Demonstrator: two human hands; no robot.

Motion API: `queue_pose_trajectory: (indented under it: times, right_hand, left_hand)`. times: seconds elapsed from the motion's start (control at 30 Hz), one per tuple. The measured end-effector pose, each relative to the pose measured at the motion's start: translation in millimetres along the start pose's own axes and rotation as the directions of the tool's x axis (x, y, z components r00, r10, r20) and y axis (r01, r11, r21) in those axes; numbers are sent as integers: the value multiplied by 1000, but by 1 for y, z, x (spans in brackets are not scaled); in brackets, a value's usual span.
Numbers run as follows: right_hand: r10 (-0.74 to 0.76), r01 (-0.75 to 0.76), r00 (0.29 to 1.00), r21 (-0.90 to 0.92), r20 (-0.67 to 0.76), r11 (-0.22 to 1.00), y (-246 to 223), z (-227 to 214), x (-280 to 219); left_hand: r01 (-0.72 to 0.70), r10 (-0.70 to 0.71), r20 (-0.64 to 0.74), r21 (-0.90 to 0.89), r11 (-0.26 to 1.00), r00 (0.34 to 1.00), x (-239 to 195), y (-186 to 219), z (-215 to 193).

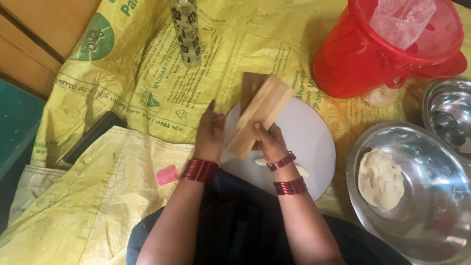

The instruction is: The person rolls a piece of dough into a cylindrical shape on a white plate, then uses a wooden tool to flatten and shape it. They repeat this process with additional pieces of dough, forming small balls and flattening them.

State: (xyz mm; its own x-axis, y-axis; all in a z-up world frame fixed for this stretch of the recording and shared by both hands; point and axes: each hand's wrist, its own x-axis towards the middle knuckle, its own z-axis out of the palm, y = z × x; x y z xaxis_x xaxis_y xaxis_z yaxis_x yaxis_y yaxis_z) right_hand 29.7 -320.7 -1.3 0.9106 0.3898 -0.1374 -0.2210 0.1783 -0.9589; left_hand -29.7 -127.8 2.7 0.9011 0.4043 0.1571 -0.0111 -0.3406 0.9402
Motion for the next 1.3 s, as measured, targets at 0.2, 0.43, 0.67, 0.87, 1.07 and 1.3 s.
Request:
queue_pose_trajectory:
  times: [0.2,0.43,0.67,0.87,1.07,1.3]
  right_hand:
    - [88,-53,949,-122,302,991,-3,21,-17]
    - [-197,266,956,-367,216,891,-51,44,-29]
    - [-1,55,993,-468,115,882,-135,61,-56]
    - [-110,176,984,-868,141,464,-143,88,-89]
    - [-282,361,914,-903,293,231,-119,102,-104]
    - [-257,252,944,-955,207,155,-127,115,-68]
  left_hand:
    - [528,-321,430,-774,351,844,6,-14,-11]
    - [253,-134,233,-954,161,963,4,10,-33]
    - [356,48,365,-925,132,930,7,10,-36]
    - [351,-101,338,-921,170,936,11,9,-23]
    - [324,-123,301,-909,262,946,7,9,-19]
    - [377,-170,336,-841,389,926,8,9,-14]
